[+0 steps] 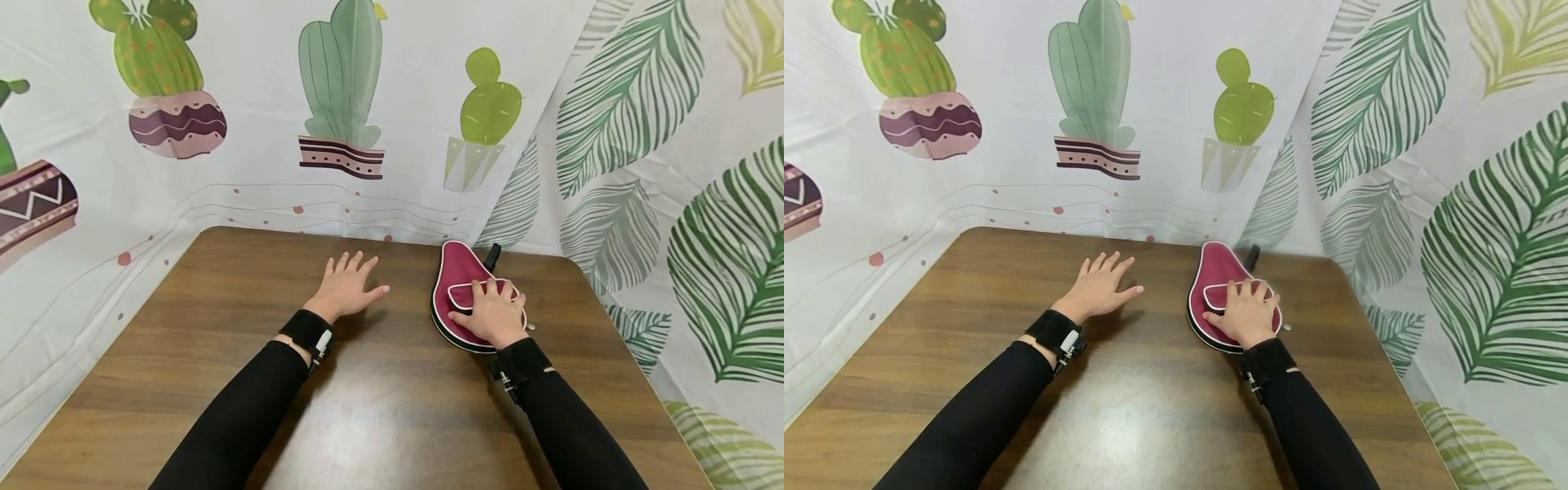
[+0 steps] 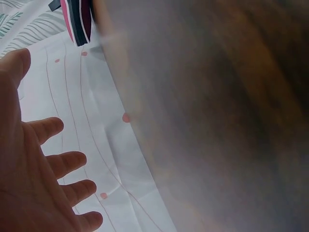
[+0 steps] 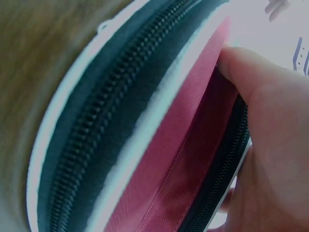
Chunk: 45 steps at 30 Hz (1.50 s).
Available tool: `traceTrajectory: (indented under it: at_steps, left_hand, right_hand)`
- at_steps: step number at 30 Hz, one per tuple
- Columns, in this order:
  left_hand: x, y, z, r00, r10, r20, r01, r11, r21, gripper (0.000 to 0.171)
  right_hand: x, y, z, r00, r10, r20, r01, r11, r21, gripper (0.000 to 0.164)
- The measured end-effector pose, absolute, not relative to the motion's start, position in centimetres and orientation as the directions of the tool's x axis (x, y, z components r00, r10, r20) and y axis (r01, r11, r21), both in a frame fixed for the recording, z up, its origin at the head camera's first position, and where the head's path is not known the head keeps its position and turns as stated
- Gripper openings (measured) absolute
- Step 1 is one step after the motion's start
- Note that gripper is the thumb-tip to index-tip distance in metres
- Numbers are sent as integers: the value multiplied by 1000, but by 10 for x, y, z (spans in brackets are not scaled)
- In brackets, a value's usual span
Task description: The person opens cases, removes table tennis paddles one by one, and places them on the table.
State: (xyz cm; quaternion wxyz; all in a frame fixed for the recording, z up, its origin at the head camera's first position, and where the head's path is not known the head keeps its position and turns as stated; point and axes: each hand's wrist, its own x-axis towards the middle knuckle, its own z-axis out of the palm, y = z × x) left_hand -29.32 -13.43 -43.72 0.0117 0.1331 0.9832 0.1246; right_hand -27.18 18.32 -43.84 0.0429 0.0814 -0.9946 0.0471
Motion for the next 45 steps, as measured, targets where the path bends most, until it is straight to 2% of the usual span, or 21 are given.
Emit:
traceTrajectory:
  at_steps: [27,37,45]
  left_hand:
    - [-293,-139,-439,-964,266,7,261,941,214,75]
    - [-292,-129,-442,-957,289,10,284,932,225,75]
    - [-291,-124,-438,-948,317,21,313,922,229,75]
  right_hand:
    - [-260,161,-435,-942,-323,88,-327,944,-35,95]
    - [-259,161,-433,-930,-364,49,-366,929,-48,93]
    - [-256,156,-431,-904,-421,67,-425,902,-69,90]
